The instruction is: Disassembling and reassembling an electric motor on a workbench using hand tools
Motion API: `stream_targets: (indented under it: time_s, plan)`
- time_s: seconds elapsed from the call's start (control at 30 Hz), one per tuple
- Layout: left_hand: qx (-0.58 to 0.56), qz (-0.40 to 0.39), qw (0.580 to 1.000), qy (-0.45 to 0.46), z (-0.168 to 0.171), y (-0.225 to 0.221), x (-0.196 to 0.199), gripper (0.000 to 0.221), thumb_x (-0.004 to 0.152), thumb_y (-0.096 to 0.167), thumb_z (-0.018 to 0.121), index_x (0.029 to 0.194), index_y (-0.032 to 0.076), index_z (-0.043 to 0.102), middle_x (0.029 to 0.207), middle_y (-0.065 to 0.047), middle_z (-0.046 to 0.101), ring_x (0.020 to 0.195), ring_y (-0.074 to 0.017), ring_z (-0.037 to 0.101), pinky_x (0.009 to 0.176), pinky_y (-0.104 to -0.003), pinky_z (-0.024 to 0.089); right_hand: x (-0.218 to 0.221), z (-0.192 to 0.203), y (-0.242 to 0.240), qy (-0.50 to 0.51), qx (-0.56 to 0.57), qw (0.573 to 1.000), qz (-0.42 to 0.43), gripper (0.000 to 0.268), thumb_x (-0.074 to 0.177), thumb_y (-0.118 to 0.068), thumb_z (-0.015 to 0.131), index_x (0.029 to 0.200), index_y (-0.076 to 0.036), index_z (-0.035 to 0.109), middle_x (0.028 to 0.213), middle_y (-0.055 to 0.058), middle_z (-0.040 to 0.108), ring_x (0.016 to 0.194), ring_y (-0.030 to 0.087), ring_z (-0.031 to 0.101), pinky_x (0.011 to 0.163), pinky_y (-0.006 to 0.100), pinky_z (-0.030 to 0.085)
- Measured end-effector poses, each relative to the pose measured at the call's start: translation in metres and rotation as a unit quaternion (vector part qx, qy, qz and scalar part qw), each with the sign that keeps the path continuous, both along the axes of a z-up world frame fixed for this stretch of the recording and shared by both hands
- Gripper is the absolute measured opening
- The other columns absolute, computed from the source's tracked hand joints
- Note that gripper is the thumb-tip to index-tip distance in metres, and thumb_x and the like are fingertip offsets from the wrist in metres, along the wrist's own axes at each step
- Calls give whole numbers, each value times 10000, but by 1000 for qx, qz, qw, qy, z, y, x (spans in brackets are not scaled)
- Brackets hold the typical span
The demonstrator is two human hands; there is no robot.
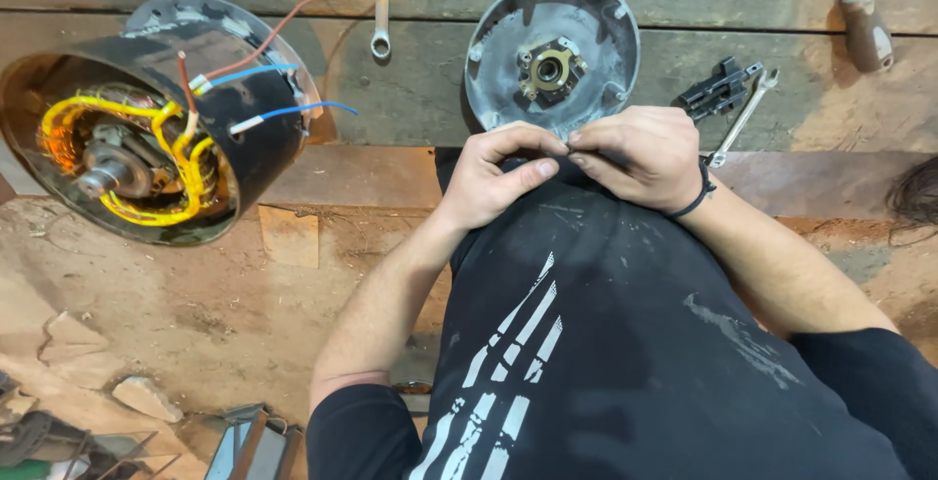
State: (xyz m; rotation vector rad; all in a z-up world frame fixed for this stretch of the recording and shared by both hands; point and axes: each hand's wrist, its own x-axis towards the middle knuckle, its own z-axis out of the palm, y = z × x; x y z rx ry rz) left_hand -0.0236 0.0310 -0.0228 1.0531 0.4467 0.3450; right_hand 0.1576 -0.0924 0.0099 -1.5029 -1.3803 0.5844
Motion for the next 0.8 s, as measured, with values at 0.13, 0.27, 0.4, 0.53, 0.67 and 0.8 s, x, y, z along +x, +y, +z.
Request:
stream_targets:
  time_s: [0.13, 0.27, 0.4, 0.53, 0.67, 0.8]
  plan:
    - [133, -17, 991, 4, -5, 22, 14, 149, 916, 118, 788, 1064, 99, 772, 991, -102, 746, 897, -249, 734, 801, -382, 588, 8, -1, -1, 33, -29, 999, -28, 64, 945, -56, 777, 975, -2, 762, 915, 142, 774, 698, 318, 712, 595, 418, 563]
    - [628, -137, 748, 169, -21, 28, 36, 694, 823, 272, 887, 1424, 197, 548, 1403, -84, 567, 1247, -295, 589, 968, -419, 532, 19, 0, -18, 47, -112, 988, -93, 88, 944, -12, 803, 981, 21, 731, 994, 184, 762, 865, 304, 736, 758, 382, 577]
    - [672, -184, 685, 210, -33, 24, 60, 663, 833, -25, 691, 1444, 181, 535, 1422, -126, 545, 1175, -305, 563, 799, -392, 558, 28, -10, -42, 44, -186, 969, -154, 99, 953, 62, 789, 958, 54, 690, 996, 203, 738, 869, 255, 710, 764, 316, 567]
    - [622, -198, 735, 182, -31, 36, 59, 649, 796, -31, 655, 1420, 111, 545, 1311, -130, 574, 1079, -339, 578, 810, -436, 548, 29, -13, -56, 37, -222, 957, -181, 89, 954, 20, 796, 943, 23, 708, 955, 138, 738, 789, 187, 672, 741, 287, 554]
    - [517, -174, 821, 171, -9, 63, 34, 683, 778, -40, 742, 1417, 83, 534, 1369, -165, 577, 1239, -371, 544, 1074, -476, 461, 22, -17, -60, 25, -264, 952, -153, 98, 966, -61, 797, 1025, -24, 729, 963, 97, 754, 800, 171, 699, 761, 283, 558]
    - [501, -31, 837, 218, -6, 89, -2, 569, 881, 233, 785, 1385, 98, 559, 1378, -111, 631, 1315, -316, 570, 1103, -442, 393, 14, -20, -43, 18, -295, 951, -94, 121, 986, -95, 740, 1096, -44, 747, 1005, 81, 771, 843, 172, 723, 807, 293, 581]
